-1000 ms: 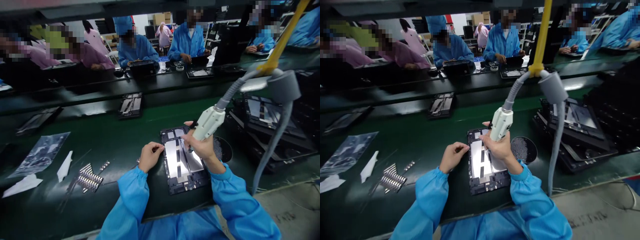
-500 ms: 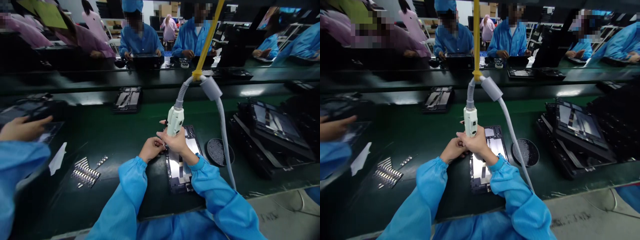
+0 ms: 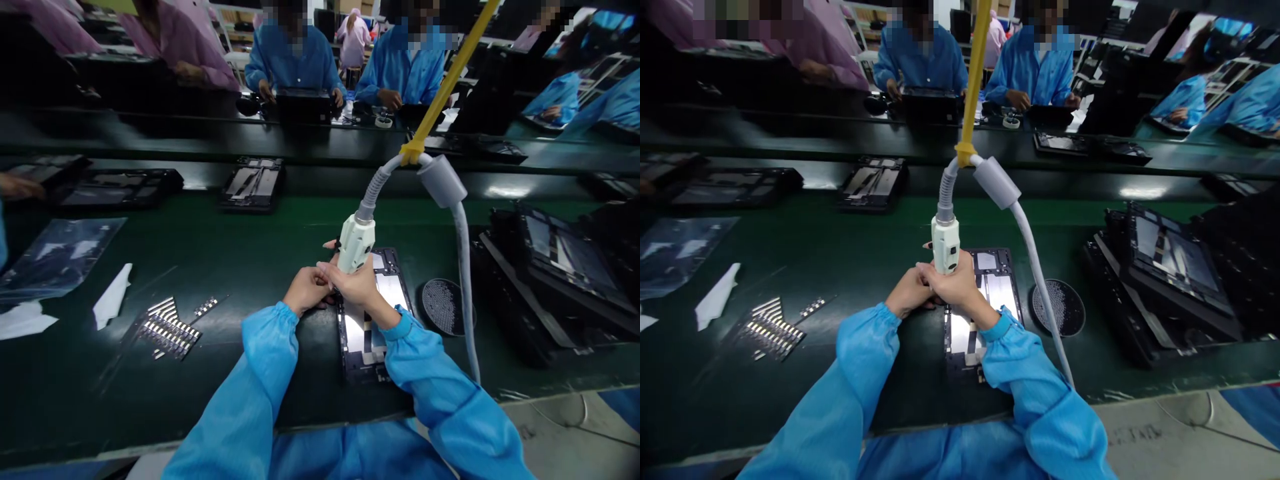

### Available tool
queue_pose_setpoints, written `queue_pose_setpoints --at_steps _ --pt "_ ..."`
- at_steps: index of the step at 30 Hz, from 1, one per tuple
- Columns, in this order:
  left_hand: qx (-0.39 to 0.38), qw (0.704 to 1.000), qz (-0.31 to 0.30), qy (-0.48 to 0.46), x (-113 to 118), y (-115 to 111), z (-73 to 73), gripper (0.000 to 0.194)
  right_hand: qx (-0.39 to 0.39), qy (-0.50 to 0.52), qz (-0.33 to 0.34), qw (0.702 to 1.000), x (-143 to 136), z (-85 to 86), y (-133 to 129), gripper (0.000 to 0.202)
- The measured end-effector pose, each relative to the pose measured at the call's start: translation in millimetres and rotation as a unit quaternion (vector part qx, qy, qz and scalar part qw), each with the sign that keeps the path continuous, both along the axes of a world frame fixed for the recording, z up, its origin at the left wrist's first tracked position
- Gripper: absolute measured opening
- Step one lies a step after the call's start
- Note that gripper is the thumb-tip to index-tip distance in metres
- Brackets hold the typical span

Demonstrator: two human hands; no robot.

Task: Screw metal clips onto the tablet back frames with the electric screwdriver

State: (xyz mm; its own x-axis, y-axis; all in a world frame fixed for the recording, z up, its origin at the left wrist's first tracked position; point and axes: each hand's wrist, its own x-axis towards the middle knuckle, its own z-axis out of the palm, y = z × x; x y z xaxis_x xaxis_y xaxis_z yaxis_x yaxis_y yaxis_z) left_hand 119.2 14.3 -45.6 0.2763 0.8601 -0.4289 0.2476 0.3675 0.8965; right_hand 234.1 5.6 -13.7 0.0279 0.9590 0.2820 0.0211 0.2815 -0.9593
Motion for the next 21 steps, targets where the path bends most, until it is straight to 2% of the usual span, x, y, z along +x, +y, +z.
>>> queue_pose_setpoints --at_steps 2,4,7,9,12,14,17,19,21 --pt "0.005 1.000 -0.006 -0.004 -1 0 4.7 0.010 0.015 -0.021 -0.001 1.000 -1 -2.6 -3 0.023" --pt "0.008 1.000 -0.009 -0.009 -12 -1 13.5 0.015 0.033 -0.047 -0.003 0.998 -1 -6.2 -6 0.024" --pt "0.040 0.998 0.034 0.028 -52 -8 30.7 0.023 0.040 -0.072 -0.007 0.997 -2 -11.2 -9 0.022" --pt "0.101 0.983 0.072 0.136 -86 -20 40.1 0.023 0.038 -0.065 -0.010 0.997 -3 -12.4 -9 0.021" --pt "0.172 0.927 0.073 0.325 -121 -45 42.5 0.025 0.038 -0.032 -0.012 0.999 -6 -6.6 -9 0.022" --pt "0.188 0.903 0.073 0.379 -126 -58 34.5 0.035 0.038 -0.001 -0.004 0.999 -5 4.0 -10 0.029" --pt "0.215 0.889 0.072 0.399 -111 -64 16.1 0.050 0.051 0.049 0.003 0.997 12 26.8 -17 0.040" --pt "0.229 0.887 0.053 0.397 -99 -62 7.1 0.044 0.058 0.057 -0.006 0.997 37 40.8 -25 0.040" --pt "0.219 0.895 0.048 0.385 -92 -56 4.1 0.037 0.064 0.048 -0.033 0.996 71 49.4 -36 0.034"
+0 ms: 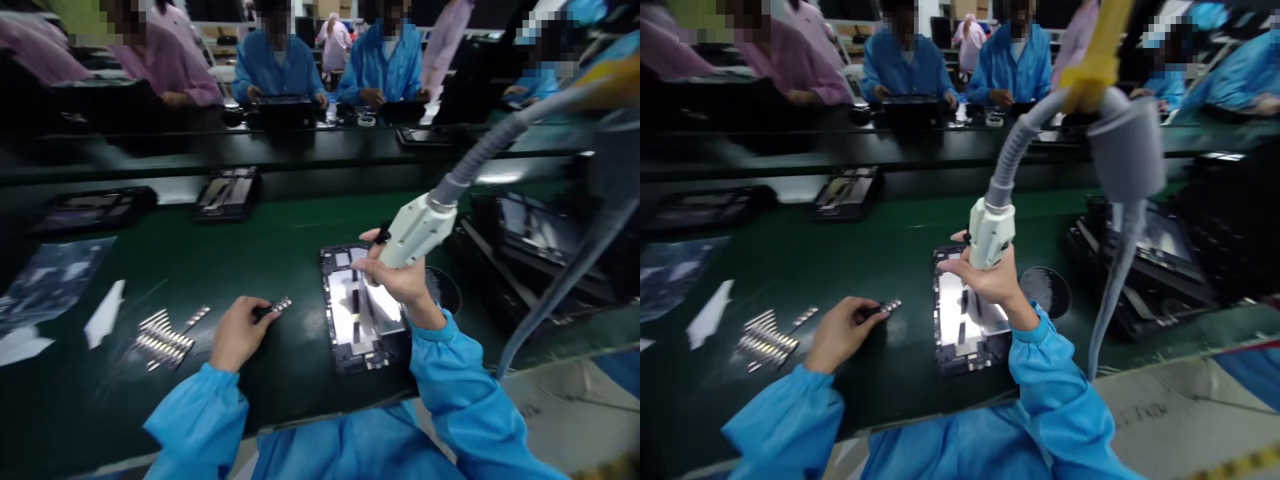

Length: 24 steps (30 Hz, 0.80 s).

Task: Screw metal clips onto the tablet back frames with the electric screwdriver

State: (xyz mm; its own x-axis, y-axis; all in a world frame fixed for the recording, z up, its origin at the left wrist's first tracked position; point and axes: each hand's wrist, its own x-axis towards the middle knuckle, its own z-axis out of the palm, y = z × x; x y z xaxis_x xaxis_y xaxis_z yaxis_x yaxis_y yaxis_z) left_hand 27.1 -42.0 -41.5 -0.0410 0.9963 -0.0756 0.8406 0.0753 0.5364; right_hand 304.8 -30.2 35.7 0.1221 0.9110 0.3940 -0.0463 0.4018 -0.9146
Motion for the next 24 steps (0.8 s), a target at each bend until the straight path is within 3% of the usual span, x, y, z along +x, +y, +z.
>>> queue_pose_setpoints --at_steps 3,6,11,14,19,22,24 --pt "-0.050 0.997 0.015 -0.052 0 10 4.7 0.043 0.005 0.021 -0.062 0.998 51 -2.0 -20 0.028" --pt "-0.120 0.987 -0.019 -0.102 -2 21 15.9 0.054 -0.005 0.057 -0.124 0.991 86 -20.3 -36 0.030" --pt "-0.212 0.968 -0.082 -0.106 -1 33 27.1 0.061 -0.033 0.058 -0.204 0.977 99 -53.4 -40 0.032" --pt "-0.144 0.983 -0.116 -0.020 2 35 24.8 0.049 -0.039 0.044 -0.199 0.978 95 -60.3 -35 0.029" --pt "0.001 0.992 -0.109 0.058 17 25 24.6 0.025 -0.035 0.032 -0.183 0.982 91 -63.1 -29 0.016" --pt "0.027 0.991 -0.112 0.070 19 17 22.8 0.024 -0.051 0.032 -0.174 0.983 90 -64.6 -27 0.018" --pt "0.004 0.992 -0.105 0.076 12 15 16.4 0.025 -0.062 0.028 -0.170 0.983 89 -65.1 -26 0.023"
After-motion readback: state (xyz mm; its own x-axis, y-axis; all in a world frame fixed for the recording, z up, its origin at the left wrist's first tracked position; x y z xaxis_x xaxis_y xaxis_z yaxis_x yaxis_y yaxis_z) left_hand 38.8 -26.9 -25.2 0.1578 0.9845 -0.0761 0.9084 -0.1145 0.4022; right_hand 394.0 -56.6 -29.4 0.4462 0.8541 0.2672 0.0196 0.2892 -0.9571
